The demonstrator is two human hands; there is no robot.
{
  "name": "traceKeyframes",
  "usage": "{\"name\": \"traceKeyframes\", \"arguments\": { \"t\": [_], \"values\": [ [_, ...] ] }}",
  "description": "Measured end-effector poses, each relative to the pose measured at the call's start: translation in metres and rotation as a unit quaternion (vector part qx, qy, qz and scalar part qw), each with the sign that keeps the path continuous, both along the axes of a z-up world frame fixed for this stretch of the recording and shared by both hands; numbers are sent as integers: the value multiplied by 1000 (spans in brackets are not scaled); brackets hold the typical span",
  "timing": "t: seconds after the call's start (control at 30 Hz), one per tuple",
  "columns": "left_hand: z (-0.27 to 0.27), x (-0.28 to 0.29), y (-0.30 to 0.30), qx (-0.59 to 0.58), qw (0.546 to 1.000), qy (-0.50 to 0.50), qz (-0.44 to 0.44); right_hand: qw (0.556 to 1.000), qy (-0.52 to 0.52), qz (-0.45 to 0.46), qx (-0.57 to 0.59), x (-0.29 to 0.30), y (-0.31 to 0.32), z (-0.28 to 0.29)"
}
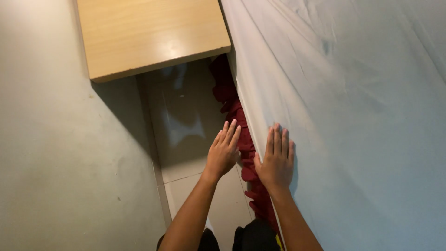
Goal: The person is making a bed by smoothing and tucking a white fitted sheet onto a mattress. They work around the perimeter of the bed, pulling the sheet tight and tucking the edges under the mattress to create a neat appearance.
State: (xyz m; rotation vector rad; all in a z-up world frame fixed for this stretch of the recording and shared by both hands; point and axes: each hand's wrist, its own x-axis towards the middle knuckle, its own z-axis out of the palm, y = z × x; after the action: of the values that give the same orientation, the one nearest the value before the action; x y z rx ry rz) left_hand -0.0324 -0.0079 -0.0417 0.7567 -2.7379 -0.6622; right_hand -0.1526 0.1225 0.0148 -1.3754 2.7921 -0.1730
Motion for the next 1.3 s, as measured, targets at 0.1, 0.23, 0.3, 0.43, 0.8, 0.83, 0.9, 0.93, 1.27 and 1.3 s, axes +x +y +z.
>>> {"name": "traceKeyframes", "arguments": {
  "t": [0.1,0.23,0.3,0.43,0.8,0.83,0.9,0.93,1.27,1.3],
  "values": [
    [-51,-18,3,-71,996,51,24,999,28,-6,-22,5,1,-6],
    [-96,-48,5,-54,989,130,40,997,61,-16,-37,6,5,-15],
    [-122,-63,7,-60,974,193,99,997,61,-17,-41,9,6,-18],
    [-137,-79,9,-16,963,243,118,994,92,-14,-56,11,6,-25],
    [-145,-87,4,-151,935,319,41,993,120,-9,5,17,10,-27],
    [-138,-87,0,-157,931,326,40,992,127,-9,-2,17,8,-23],
    [-129,-81,0,-176,931,319,-6,992,122,-13,25,22,9,-20],
    [-125,-78,-2,-180,930,321,-6,992,124,-13,21,24,10,-22],
    [-129,-41,-32,-279,923,258,-64,982,134,2,133,70,-8,-27],
    [-132,-39,-34,-282,923,253,-70,977,99,10,188,77,-11,-22]
  ]
}}
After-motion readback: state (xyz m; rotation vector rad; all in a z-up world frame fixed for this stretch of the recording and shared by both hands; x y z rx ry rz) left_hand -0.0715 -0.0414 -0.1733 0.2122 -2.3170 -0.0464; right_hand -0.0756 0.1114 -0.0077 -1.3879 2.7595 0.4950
